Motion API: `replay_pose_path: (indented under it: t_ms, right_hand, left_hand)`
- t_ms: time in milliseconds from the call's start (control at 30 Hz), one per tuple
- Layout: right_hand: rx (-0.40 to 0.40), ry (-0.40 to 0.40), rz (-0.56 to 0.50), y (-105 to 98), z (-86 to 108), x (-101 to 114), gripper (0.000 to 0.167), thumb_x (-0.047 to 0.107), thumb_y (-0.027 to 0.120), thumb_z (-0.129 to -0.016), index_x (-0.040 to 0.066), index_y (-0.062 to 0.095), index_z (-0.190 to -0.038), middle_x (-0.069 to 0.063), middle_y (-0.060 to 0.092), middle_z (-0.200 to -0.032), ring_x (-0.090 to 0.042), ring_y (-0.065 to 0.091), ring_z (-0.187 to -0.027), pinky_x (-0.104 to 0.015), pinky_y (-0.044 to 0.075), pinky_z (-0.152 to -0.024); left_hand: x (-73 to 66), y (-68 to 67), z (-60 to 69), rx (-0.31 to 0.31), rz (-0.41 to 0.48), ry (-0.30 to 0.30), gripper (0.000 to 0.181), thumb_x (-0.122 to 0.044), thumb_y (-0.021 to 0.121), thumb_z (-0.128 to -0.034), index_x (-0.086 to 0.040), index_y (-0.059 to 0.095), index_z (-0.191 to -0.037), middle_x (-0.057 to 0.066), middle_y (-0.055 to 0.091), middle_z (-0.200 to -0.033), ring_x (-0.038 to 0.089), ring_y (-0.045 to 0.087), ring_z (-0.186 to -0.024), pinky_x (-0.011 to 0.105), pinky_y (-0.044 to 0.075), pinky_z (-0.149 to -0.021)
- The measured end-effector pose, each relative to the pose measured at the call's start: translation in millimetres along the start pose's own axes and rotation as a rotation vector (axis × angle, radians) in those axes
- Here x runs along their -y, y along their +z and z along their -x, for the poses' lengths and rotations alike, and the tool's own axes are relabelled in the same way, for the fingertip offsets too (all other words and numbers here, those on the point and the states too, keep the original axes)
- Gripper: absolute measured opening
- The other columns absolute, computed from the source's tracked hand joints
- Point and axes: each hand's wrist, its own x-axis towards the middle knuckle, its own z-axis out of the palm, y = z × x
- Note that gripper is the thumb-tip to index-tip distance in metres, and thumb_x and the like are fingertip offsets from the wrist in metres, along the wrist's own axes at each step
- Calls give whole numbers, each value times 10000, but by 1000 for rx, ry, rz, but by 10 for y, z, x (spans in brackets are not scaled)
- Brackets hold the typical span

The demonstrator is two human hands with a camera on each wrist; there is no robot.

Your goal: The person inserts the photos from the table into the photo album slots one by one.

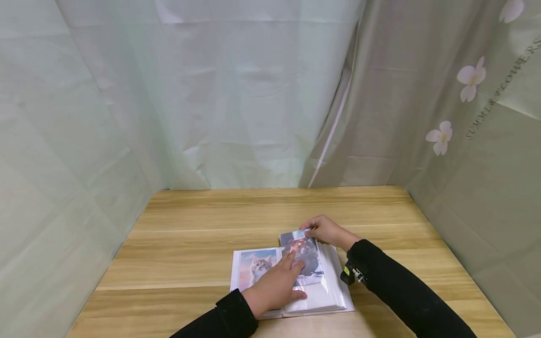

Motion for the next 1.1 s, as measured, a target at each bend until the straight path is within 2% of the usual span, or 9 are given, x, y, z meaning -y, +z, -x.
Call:
replay_pose_path:
  t_ms: [267, 533, 667, 900, 1100]
  right_hand:
    - [-3, -65, 40, 13, -68, 2, 158, 19, 641, -950, 10, 745, -1070, -54, 705, -978, -145, 592, -803, -255, 501, -676]
    - [7, -131, 97, 56, -167, 92, 151, 35, 633, -967, -3, 746, -1060, -68, 725, -1020, -162, 627, -940, -305, 533, -833]
    - [48, -126, 149, 71, -185, 155, 157, -7, 608, -967, 25, 757, -1005, -42, 723, -991, -147, 622, -915, -307, 533, -827]
    - [119, -97, 132, 82, -202, 200, 209, -77, 578, -949, 25, 760, -945, -40, 721, -945, -148, 605, -849, -285, 525, -785]
    - [168, -95, 105, 80, -218, 184, 218, -84, 572, -945, 22, 763, -936, -31, 712, -908, -154, 601, -807, -271, 531, -731]
  left_hand:
    - [-13, 15, 15, -21, -2, 7, 777, -506, 698, -892, -68, 456, -1487, 221, 244, -1614, 363, 337, -1445, 420, 458, -1059]
    - [-75, 13, 67, -47, -47, 61, 773, -539, 654, -918, -48, 453, -1481, 201, 353, -1570, 334, 344, -1450, 415, 404, -1110]
    - [-80, 20, 87, -35, -63, 81, 829, -592, 635, -902, -49, 437, -1496, 195, 327, -1586, 334, 323, -1460, 414, 384, -1125]
    - [-51, 19, 101, -3, -4, 108, 994, -664, 694, -819, -39, 382, -1525, 191, 273, -1613, 339, 278, -1479, 429, 356, -1143]
    - [-35, 19, 109, -12, -8, 121, 994, -675, 684, -821, -28, 392, -1516, 193, 288, -1606, 345, 280, -1478, 433, 361, -1140]
